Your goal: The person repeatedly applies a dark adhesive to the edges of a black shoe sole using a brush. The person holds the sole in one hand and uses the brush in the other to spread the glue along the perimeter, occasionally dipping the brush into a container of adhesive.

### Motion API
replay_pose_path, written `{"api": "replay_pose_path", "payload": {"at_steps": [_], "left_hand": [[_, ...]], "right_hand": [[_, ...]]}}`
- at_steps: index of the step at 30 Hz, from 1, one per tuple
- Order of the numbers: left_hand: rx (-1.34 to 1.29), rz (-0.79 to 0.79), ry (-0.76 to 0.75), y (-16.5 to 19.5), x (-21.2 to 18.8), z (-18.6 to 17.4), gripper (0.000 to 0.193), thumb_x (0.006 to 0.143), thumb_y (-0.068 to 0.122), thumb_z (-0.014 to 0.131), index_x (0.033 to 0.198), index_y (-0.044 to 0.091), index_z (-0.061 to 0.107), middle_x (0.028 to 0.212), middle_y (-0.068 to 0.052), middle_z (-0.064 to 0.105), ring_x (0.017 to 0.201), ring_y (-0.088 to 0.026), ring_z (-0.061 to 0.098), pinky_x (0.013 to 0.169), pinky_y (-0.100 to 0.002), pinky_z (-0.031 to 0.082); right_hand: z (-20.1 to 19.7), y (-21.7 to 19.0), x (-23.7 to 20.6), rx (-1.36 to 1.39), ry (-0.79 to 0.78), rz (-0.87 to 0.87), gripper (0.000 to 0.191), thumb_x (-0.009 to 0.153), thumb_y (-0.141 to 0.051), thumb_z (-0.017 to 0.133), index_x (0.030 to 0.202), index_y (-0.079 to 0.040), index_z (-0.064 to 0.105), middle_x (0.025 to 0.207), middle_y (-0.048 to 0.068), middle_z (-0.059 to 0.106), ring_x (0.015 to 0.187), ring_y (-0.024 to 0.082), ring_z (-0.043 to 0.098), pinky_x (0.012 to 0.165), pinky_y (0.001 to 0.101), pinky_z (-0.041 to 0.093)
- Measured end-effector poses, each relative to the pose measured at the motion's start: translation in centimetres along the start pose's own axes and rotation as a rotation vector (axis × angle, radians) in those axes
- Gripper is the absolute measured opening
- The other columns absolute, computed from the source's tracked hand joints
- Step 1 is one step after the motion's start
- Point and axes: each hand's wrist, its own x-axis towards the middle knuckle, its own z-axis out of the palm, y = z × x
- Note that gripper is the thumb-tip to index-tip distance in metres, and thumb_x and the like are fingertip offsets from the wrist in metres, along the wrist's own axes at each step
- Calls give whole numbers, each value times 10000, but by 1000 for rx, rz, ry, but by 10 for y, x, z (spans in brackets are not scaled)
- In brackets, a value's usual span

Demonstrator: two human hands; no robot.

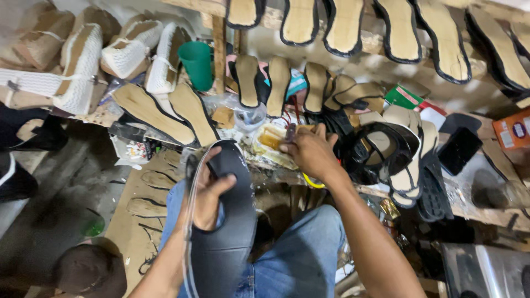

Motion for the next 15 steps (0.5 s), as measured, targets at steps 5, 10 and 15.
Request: {"api": "replay_pose_path", "payload": {"at_steps": [5,10,15], "left_hand": [[119,-284,59,18,-12,-11,574,865,-74,768,1411,80,677,826,-57,452,673,-137,385,561,-280,323],[-182,-270,-53,25,-4,11,356,795,-39,753,1126,31,642,915,30,658,800,-72,622,718,-255,569],[-10,-297,-131,24,-6,34,371,826,-10,803,1167,20,661,973,-17,655,818,-96,590,697,-261,526]], "right_hand": [[-13,9,-23,7,192,13,321,964,-357,642,974,-51,735,993,196,674,1052,362,536,946,570,319],[-34,8,-69,747,-50,212,322,953,-358,641,1028,-71,766,929,82,768,898,196,641,864,388,489],[-25,-18,-94,730,160,106,256,983,-265,672,1089,-50,759,969,68,737,901,163,656,841,311,505]]}}
